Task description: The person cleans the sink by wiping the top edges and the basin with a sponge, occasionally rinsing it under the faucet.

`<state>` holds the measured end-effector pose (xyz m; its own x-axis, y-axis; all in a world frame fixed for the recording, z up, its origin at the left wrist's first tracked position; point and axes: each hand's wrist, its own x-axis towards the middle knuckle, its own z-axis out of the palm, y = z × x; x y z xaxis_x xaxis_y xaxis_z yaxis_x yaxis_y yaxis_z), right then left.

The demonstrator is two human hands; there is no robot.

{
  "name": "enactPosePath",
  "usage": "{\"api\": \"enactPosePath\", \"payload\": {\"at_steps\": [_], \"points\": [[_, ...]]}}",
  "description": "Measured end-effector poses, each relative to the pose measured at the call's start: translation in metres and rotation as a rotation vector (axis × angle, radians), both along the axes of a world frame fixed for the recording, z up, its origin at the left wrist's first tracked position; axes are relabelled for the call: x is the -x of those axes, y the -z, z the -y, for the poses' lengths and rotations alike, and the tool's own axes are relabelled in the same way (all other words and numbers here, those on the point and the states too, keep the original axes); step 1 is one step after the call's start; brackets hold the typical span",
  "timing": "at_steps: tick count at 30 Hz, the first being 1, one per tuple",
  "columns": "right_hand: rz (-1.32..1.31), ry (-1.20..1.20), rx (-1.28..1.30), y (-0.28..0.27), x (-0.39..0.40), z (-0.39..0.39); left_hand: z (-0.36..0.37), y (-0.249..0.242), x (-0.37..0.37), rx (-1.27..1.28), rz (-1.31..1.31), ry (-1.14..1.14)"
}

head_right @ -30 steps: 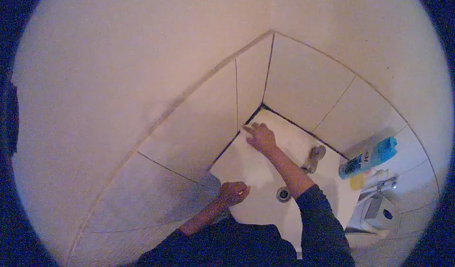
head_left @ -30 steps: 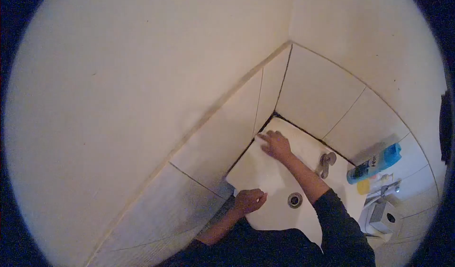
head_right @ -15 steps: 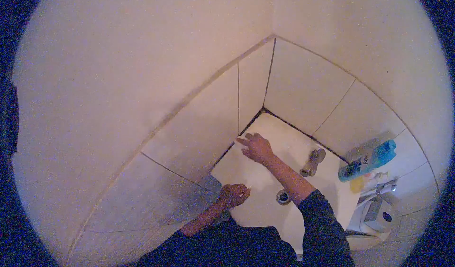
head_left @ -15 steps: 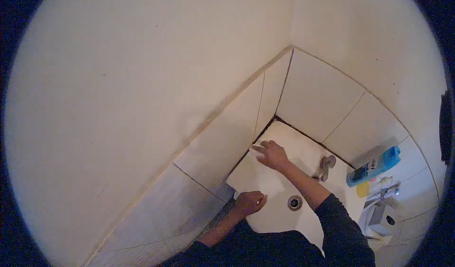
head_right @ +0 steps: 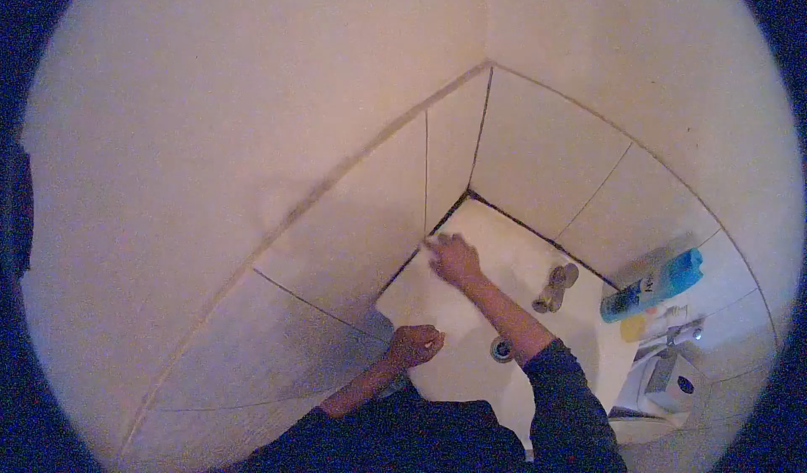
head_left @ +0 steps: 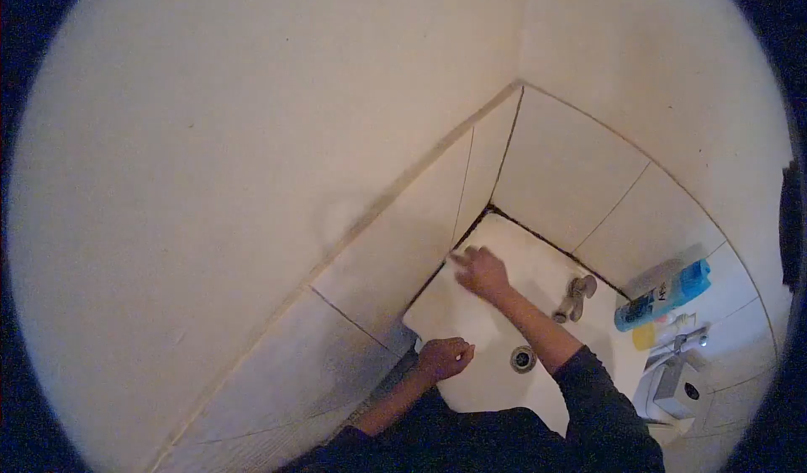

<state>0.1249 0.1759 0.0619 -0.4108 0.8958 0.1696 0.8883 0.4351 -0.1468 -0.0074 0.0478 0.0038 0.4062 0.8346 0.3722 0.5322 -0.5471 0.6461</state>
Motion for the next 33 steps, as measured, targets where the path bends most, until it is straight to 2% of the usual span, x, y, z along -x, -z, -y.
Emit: {"api": "enactPosePath", "payload": {"at_steps": [1, 2, 3, 5, 6, 7, 9, 13, 14, 15, 17, 18, 20, 23, 25, 27, 29, 31, 33], "points": [[-0.024, -0.142, -0.067, 0.000, 0.005, 0.007, 0.000, -0.001, 0.000, 0.002, 0.017, 0.015], [0.063, -0.190, 0.068, -0.014, 0.011, 0.015, 0.001, -0.002, 0.001, 0.004, 0.035, 0.031], [0.064, -0.187, 0.085, -0.012, 0.005, 0.012, 0.007, 0.000, 0.000, 0.021, 0.038, 0.034], [-0.005, 0.089, 0.097, -0.011, -0.006, -0.015, 0.002, -0.001, 0.002, 0.033, -0.009, 0.029], [0.019, 0.132, 0.114, -0.011, -0.001, -0.016, 0.002, 0.000, 0.003, 0.030, -0.011, 0.028], [0.017, 0.133, 0.110, -0.008, 0.005, -0.009, 0.002, 0.001, 0.003, 0.019, -0.005, 0.039], [0.101, -0.057, 0.051, 0.004, 0.016, 0.012, -0.002, 0.003, 0.000, 0.001, 0.005, 0.051], [0.054, -0.043, 0.090, 0.012, -0.005, 0.002, 0.000, 0.003, 0.000, 0.011, -0.030, 0.033], [0.043, 0.043, -0.029, 0.016, -0.018, -0.011, 0.001, 0.001, 0.001, 0.001, -0.052, 0.029], [0.068, 0.185, 0.121, 0.000, -0.024, -0.024, 0.002, 0.002, 0.002, 0.003, -0.053, 0.027], [-0.009, 0.222, 0.044, 0.001, -0.032, -0.028, 0.001, 0.004, 0.001, -0.028, -0.057, 0.004], [-0.008, 0.221, 0.042, 0.008, -0.026, -0.023, 0.001, 0.006, 0.000, -0.030, -0.056, 0.003], [0.075, -0.023, -0.043, 0.026, -0.013, -0.005, 0.000, 0.008, -0.001, -0.017, -0.013, 0.027], [0.057, -0.022, -0.011, 0.008, -0.026, -0.004, 0.000, 0.011, -0.001, -0.004, -0.021, 0.023], [0.045, 0.042, -0.037, 0.006, -0.036, -0.017, 0.001, 0.006, -0.001, -0.007, -0.026, 0.025], [0.080, 0.241, -0.012, 0.004, -0.033, -0.024, 0.000, 0.004, 0.000, -0.021, -0.031, 0.022], [0.158, 0.175, 0.030, 0.017, -0.025, -0.009, 0.000, 0.005, -0.001, -0.002, -0.004, 0.011], [0.018, -0.167, -0.001, 0.015, -0.020, 0.017, -0.001, 0.002, 0.001, -0.014, 0.023, 0.021], [0.045, -0.116, 0.033, 0.002, -0.032, 0.006, 0.001, 0.003, 0.001, -0.022, 0.047, 0.044]]}}
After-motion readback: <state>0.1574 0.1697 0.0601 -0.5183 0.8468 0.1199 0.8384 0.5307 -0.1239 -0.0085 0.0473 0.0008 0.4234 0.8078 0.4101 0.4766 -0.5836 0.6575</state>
